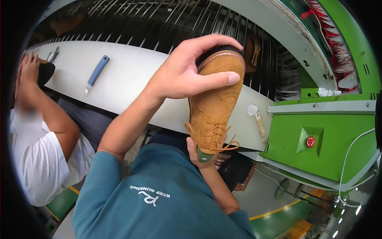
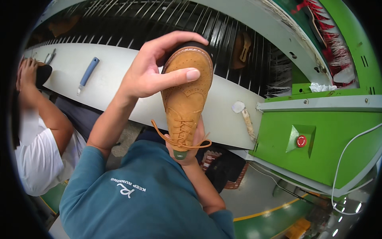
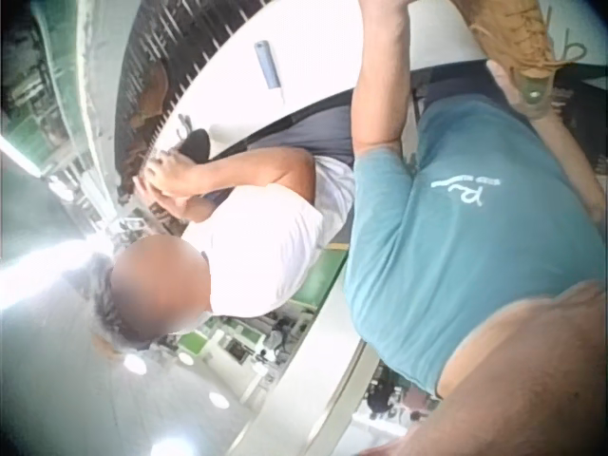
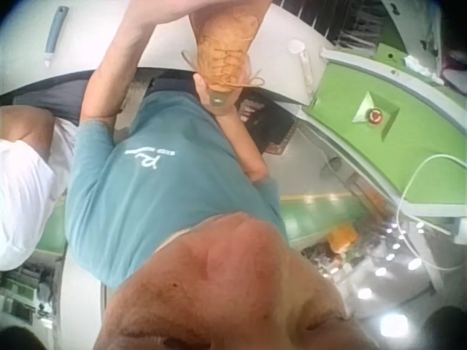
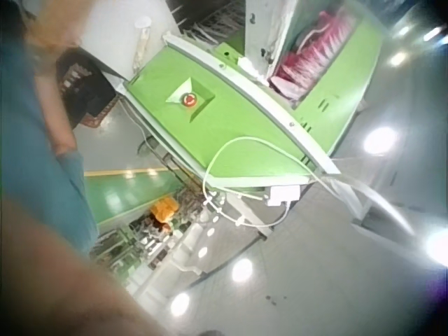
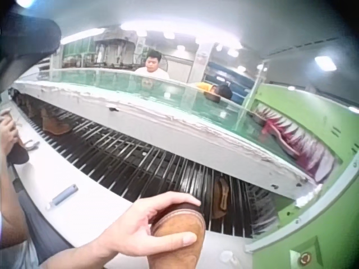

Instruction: The person inspects a pair of brown suede shoes on a factory assembly line. They pick up the shoes, rotate them to examine the soles and uppers, and place them back on the conveyor belt. The person repeats this process for multiple pairs of shoes throughout the clip.

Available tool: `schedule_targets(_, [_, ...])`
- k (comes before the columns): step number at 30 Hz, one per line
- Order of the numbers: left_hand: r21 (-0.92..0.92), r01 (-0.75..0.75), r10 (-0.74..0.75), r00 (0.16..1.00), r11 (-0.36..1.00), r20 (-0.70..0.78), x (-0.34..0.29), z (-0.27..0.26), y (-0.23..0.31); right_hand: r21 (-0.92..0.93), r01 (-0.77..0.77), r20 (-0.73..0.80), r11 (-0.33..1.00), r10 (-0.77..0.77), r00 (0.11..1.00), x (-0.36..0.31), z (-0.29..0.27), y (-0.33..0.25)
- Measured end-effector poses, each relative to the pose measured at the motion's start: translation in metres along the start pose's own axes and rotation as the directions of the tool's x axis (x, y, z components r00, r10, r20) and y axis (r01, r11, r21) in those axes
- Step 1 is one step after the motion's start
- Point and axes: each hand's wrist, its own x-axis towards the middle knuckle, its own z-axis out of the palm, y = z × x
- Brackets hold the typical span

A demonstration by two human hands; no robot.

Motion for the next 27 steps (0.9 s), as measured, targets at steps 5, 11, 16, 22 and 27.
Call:
schedule_targets(5, [0.210,0.168,-0.142,0.981,0.963,-0.132,0.013,0.011,-0.003,-0.123,0.219,0.050,0.968,-0.215,0.975,0.017,-0.003,-0.030])
schedule_targets(11, [-0.389,0.261,-0.346,0.924,0.883,-0.165,0.022,-0.026,-0.075,0.122,0.059,0.124,0.991,-0.074,0.990,0.059,-0.039,-0.012])
schedule_targets(16, [-0.712,0.264,-0.405,0.914,0.651,-0.032,0.012,-0.046,-0.120,0.357,-0.375,0.380,0.855,0.234,0.895,0.172,-0.042,0.001])
schedule_targets(22, [-0.754,0.303,-0.512,0.858,0.582,-0.051,0.006,-0.053,-0.118,0.200,-0.516,0.724,0.833,0.229,0.651,0.270,-0.004,0.001])
schedule_targets(27, [-0.641,0.227,-0.412,0.898,0.733,-0.153,0.003,-0.056,-0.122,0.039,-0.459,0.814,0.888,0.238,0.530,0.299,0.002,-0.017])
